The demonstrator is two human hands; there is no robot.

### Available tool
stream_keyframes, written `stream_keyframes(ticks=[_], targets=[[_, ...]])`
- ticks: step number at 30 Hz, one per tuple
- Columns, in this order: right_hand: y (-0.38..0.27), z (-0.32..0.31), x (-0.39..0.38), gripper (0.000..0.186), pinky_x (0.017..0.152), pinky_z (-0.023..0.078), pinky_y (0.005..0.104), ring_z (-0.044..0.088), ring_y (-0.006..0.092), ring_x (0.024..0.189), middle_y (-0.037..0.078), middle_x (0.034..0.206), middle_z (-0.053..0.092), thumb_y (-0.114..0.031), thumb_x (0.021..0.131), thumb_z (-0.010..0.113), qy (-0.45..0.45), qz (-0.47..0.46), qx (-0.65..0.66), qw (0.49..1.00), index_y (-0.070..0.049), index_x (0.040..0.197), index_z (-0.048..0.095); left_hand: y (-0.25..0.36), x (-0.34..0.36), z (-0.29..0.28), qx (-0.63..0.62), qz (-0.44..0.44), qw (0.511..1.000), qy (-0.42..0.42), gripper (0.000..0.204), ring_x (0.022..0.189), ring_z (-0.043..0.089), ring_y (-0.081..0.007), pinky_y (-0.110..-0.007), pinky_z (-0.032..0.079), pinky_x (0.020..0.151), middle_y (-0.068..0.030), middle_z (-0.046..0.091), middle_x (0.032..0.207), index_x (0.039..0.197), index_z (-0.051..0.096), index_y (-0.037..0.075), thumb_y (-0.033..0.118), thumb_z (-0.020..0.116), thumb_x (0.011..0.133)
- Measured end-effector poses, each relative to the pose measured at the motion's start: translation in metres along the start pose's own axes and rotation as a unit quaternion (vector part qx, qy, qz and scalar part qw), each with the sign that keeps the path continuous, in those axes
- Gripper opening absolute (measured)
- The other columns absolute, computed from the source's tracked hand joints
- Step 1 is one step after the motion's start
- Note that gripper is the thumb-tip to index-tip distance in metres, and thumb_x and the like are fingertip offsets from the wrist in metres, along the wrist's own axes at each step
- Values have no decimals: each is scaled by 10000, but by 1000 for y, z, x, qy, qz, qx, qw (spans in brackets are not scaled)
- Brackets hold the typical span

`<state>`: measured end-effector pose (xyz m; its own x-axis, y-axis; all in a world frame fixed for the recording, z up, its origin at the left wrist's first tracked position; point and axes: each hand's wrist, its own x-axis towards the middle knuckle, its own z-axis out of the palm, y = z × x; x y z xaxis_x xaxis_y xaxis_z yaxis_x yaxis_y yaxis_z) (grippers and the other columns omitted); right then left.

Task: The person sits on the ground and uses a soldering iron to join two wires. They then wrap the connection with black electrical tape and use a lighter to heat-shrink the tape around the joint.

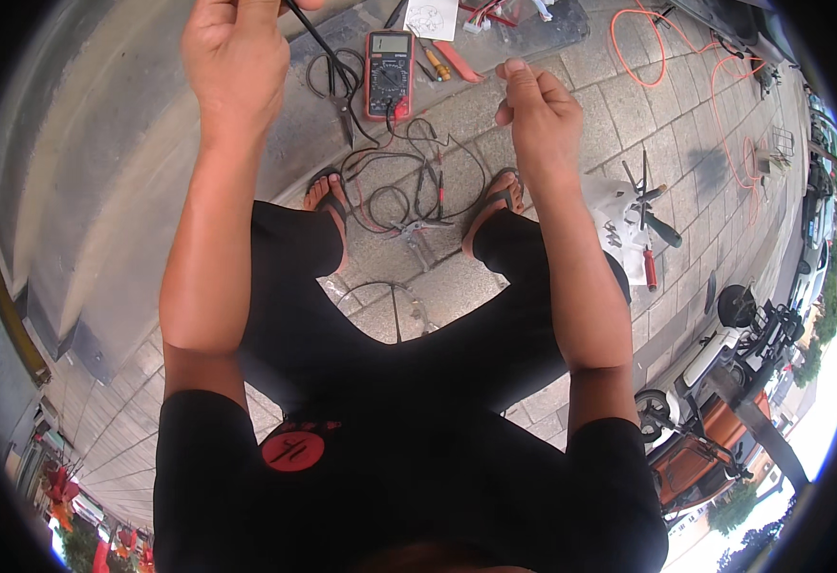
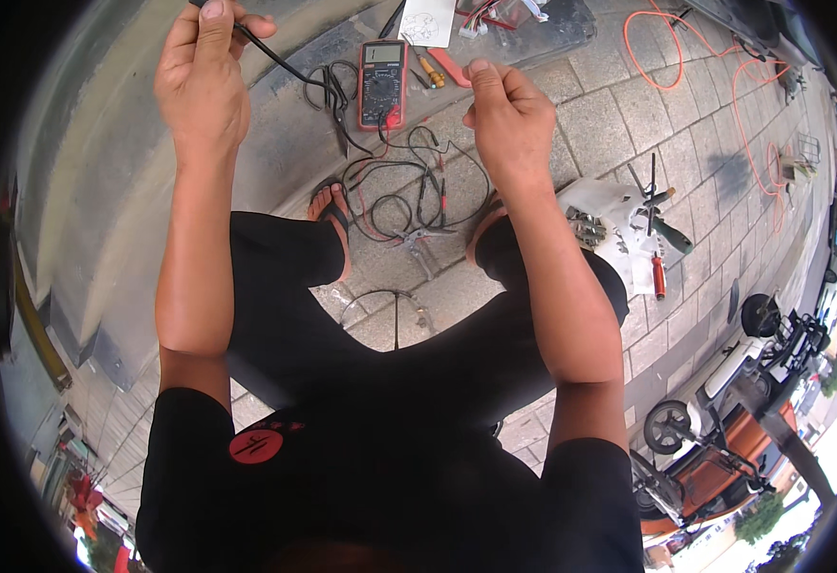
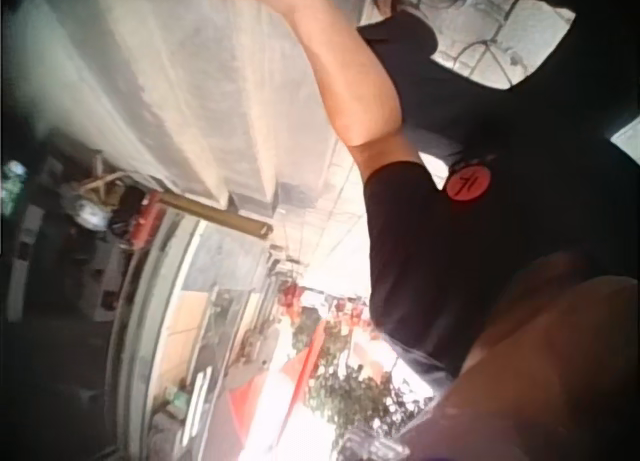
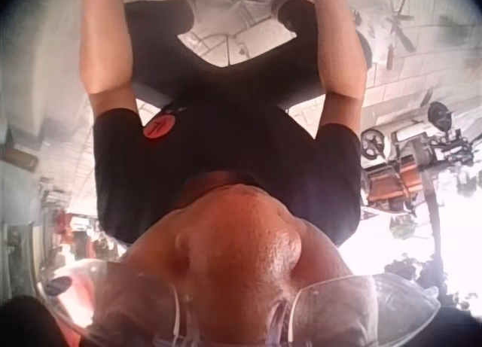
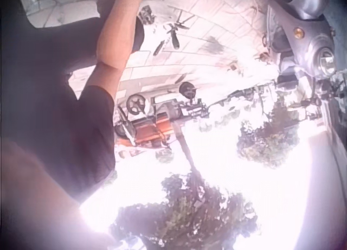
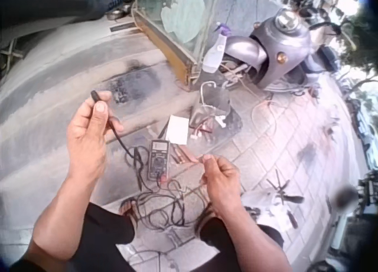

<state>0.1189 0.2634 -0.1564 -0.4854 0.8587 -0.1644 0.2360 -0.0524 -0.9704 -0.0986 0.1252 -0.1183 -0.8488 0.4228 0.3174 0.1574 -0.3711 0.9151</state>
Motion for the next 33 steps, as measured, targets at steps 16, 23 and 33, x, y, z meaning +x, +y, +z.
stream_keyframes(ticks=[16,23,33], targets=[[188,31,75,300,805,558,410,712,324,833,189,891,738,-348,922,680,-26,73,-293,953,-98,1060,768,19,-2,-2,-74,-66,994,-34,340,580,450,-77,-240,365,508,-10,554,893,1261,619,-13,263,523,1086],[169,72,116,328,932,527,492,672,403,1078,185,1184,686,-389,978,581,-35,-3,-448,893,-178,1191,713,28,8,-12,-110,-109,986,-57,402,641,420,-106,-268,321,559,-54,542,970,1301,572,-67,258,467,1088],[141,82,125,402,951,526,479,668,389,1127,173,1245,673,-388,970,531,-92,-35,-538,837,-40,1130,655,26,5,-3,-104,-142,983,-60,413,632,413,-103,-264,317,540,-42,527,946,1301,563,-51,286,437,1098]])
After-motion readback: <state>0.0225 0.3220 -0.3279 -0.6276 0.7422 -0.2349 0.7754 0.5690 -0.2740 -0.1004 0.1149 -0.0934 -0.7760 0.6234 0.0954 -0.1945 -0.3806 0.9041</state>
